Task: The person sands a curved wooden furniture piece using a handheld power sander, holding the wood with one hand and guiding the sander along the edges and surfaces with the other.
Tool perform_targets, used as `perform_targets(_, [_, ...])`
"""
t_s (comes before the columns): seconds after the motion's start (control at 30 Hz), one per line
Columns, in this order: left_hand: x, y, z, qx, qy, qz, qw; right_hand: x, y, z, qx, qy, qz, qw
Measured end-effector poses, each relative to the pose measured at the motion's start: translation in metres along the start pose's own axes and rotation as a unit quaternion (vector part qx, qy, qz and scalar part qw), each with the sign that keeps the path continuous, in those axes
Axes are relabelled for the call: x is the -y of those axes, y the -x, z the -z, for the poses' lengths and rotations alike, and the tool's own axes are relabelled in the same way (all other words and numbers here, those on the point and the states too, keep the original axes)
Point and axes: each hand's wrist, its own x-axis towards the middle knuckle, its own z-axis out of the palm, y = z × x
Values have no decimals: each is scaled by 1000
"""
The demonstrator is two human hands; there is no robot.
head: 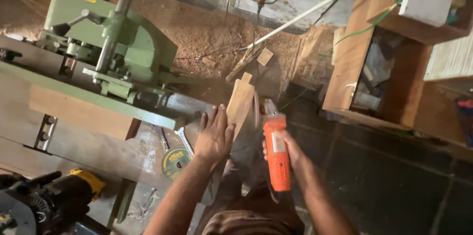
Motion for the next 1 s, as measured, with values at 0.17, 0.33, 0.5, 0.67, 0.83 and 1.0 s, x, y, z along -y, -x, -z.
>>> perform_targets(0.17, [2, 1, 5, 1, 10, -9, 1000, 7, 2, 4, 0, -18, -14, 1000])
perform_targets(0.33, [1, 4, 10, -11, 3, -14, 1000, 41, -10, 8, 29, -6, -32, 999])
perform_targets(0.5, [1, 5, 15, 2, 5, -4, 1000, 57, -8, 1, 18, 18, -38, 999])
perform_targets(0.67, [5, 3, 10, 7, -6, -6, 1000, 51, -3, 4, 35, 13, -55, 998])
perform_targets(0.83, [6, 5, 7, 9, 8, -4, 1000, 27, 5, 1, 31, -18, -50, 998])
perform_targets(1.0, [6, 2, 4, -4, -24, -20, 1000, 26, 10, 0, 20, -11, -27, 999])
